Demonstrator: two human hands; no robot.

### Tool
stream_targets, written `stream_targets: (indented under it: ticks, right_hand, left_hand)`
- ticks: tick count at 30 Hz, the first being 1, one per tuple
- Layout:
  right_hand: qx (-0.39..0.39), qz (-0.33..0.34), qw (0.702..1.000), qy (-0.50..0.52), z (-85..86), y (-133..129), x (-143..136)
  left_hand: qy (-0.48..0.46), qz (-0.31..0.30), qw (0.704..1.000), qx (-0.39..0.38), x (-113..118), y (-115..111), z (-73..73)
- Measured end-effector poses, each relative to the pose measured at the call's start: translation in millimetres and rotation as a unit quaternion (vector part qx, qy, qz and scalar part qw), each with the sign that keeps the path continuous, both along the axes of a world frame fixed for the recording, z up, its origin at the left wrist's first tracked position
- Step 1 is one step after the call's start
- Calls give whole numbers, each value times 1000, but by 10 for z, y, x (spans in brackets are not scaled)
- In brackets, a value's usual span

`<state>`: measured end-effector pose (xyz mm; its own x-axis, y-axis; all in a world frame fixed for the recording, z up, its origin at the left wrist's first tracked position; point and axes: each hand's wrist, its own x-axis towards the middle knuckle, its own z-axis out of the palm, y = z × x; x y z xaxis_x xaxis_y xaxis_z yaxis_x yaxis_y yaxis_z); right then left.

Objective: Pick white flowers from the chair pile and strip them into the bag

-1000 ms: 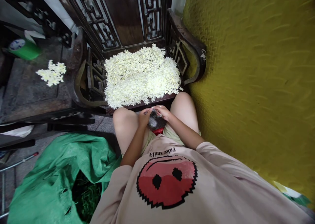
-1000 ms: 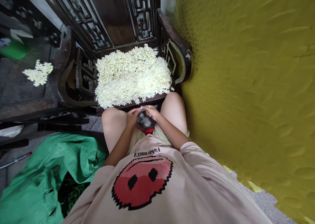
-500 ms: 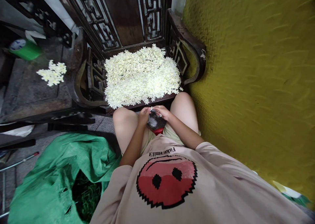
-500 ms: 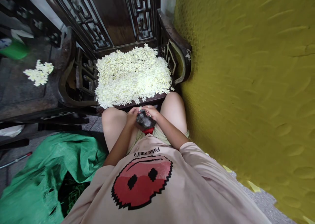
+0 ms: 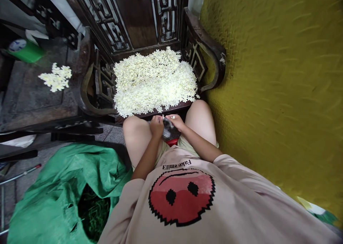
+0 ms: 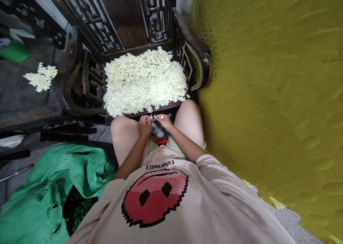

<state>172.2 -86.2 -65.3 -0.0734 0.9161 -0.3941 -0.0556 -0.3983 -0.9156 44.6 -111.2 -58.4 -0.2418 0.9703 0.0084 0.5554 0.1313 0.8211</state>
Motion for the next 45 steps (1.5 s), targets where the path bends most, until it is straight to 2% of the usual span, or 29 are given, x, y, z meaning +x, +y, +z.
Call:
stream_targets:
  ticks: [4, 10, 15, 20, 24, 28, 30, 33, 35, 37, 39, 42, 45]
  right_hand:
    - [88, 7, 994, -57, -10, 9, -8]
    - [87, 31, 993, -67, -33, 2, -1]
    - [76, 59, 988, -120, -101, 1, 1]
    - [83, 61, 986, -128, -141, 31, -19]
    - [91, 53, 988, -116, -166, 58, -12]
    - [44, -3, 985, -164, -189, 111, 84]
    - [40, -14, 985, -165, -190, 138, 131]
    - [51, -2, 988, -143, -194, 145, 137]
    - [30, 0, 989, -146, -205, 127, 102]
    - [7, -2, 988, -154, -224, 105, 64]
    - [1, -4, 988, -154, -242, 91, 40]
    - [3, -2, 990, -144, -262, 86, 37]
    - [-1, 3, 990, -140, -273, 85, 40]
  left_hand:
    - [66, -8, 998, -1, 24, 2, -16]
    - [102, -41, 994, -17, 46, -22, -3]
    - [93, -26, 995, -21, 55, -21, -29]
    - [-14, 74, 996, -37, 51, 26, -47]
    - [-96, 120, 988, -19, 24, 46, -33]
    - [-180, 247, 952, 4, -151, 137, 1]
    - [-218, 285, 933, 26, -282, 262, 34]
    - [-266, 286, 918, 68, -463, 563, 129]
    - [-284, 276, 913, 94, -557, 799, 226]
    - [-298, 243, 916, 116, -624, 998, 320]
    - [-308, 208, 921, 116, -645, 1096, 364]
    - [-304, 178, 932, 86, -554, 962, 272]
    - [-286, 159, 944, 39, -321, 551, 51]
